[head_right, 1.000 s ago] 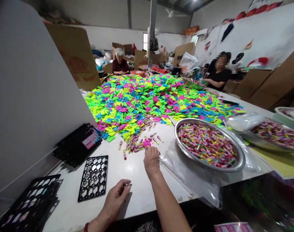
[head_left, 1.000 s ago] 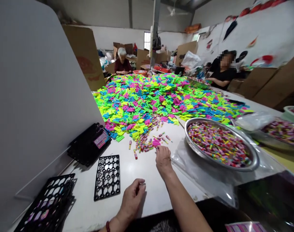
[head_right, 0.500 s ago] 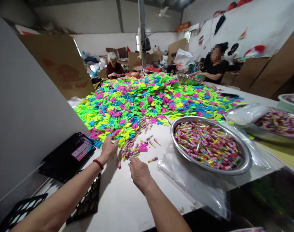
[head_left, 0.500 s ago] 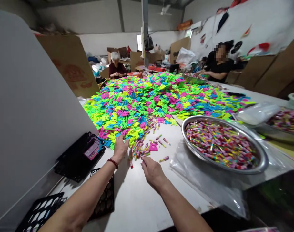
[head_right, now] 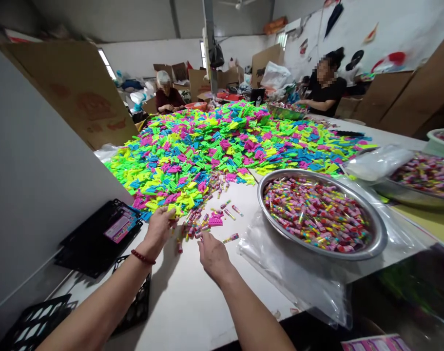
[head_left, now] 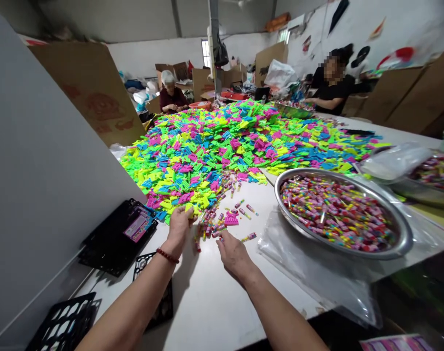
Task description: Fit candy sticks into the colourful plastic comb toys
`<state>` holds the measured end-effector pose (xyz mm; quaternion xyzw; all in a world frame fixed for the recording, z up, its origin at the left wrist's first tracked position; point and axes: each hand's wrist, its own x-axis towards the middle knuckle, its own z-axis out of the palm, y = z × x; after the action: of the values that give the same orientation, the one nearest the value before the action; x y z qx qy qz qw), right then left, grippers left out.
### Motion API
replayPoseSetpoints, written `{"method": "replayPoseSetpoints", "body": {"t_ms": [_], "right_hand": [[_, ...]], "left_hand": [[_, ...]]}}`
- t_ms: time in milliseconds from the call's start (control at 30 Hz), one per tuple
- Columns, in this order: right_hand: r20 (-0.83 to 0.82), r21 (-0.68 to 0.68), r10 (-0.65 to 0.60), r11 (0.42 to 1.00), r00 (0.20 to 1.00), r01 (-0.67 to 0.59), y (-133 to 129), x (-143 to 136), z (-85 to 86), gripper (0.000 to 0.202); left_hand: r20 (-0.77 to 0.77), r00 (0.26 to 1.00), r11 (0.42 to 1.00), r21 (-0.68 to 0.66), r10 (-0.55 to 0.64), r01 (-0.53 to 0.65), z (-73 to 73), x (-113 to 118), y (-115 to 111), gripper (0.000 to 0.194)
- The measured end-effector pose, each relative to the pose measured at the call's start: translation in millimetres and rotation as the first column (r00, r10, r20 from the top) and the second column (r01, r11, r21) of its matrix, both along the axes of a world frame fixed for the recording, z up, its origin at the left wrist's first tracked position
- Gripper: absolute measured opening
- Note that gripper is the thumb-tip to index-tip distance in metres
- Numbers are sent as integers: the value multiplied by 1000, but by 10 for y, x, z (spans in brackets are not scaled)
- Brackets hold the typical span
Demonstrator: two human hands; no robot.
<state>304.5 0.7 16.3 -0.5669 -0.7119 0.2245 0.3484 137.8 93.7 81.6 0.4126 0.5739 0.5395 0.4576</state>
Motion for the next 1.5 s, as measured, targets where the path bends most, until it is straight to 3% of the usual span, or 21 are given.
{"method": "replayPoseSetpoints", "body": {"t_ms": [200,333,433,533,633,733,800,867,933,1000,1067,1133,1233,1333,1400,1467,1500], "right_hand": [[-129,-37,-60,998,990,55,-36,55,79,20],[-354,-81,-88,995,931,63,-145,41,306,22],[-451,-69,15,996,893,-51,-386,-53,559,29],[-491,-141,54,980,870,-141,-745,-224,727,33],[-546,-178,42,970,837,-165,-1086,-413,746,31],[-574,-173,10,976,819,-133,-1317,-517,693,29],[-500,-128,-28,991,865,-41,-1421,-522,662,27],[-313,4,-24,1000,950,26,-1507,-505,645,23],[-60,135,33,990,998,-25,-1593,-501,640,25],[131,162,126,976,983,-146,-1684,-532,643,31],[163,136,197,966,967,-220,-1781,-587,657,35],[38,110,208,971,977,-211,-1872,-637,677,36],[-215,19,79,997,974,-77,-1963,-631,691,34],[-277,-60,-45,998,960,29,-1935,-441,636,25],[-202,-37,-135,991,970,130,-1827,-170,563,20],[7,-12,-310,951,951,310,-1674,214,494,19],[147,-10,-407,911,901,413,-1598,431,470,19]], "left_hand": [[305,947,989,-78,-98,127,174,-96,-767,26],[464,884,979,-151,-52,137,205,-213,-1270,24],[524,852,974,-202,22,98,224,-284,-1585,21],[581,813,973,-208,37,104,242,-299,-1865,20],[612,791,963,-197,-26,184,234,-278,-2116,26],[545,834,940,-229,-90,252,203,-280,-2312,36],[448,889,940,-251,-99,231,187,-305,-2406,41],[407,904,941,-238,-129,242,185,-334,-2476,45],[464,864,930,-191,-197,315,190,-351,-2528,48],[530,809,910,-153,-254,386,190,-356,-2562,47],[561,796,915,-159,-226,372,180,-364,-2575,43],[578,804,926,-211,-139,312,167,-389,-2572,37],[584,812,915,-327,-1,236,171,-445,-2556,19],[545,834,894,-410,80,182,192,-474,-2539,4],[497,855,868,-480,146,131,186,-471,-2526,4],[457,871,841,-531,182,103,152,-457,-2512,6],[446,876,830,-548,182,107,126,-447,-2506,6]]}}
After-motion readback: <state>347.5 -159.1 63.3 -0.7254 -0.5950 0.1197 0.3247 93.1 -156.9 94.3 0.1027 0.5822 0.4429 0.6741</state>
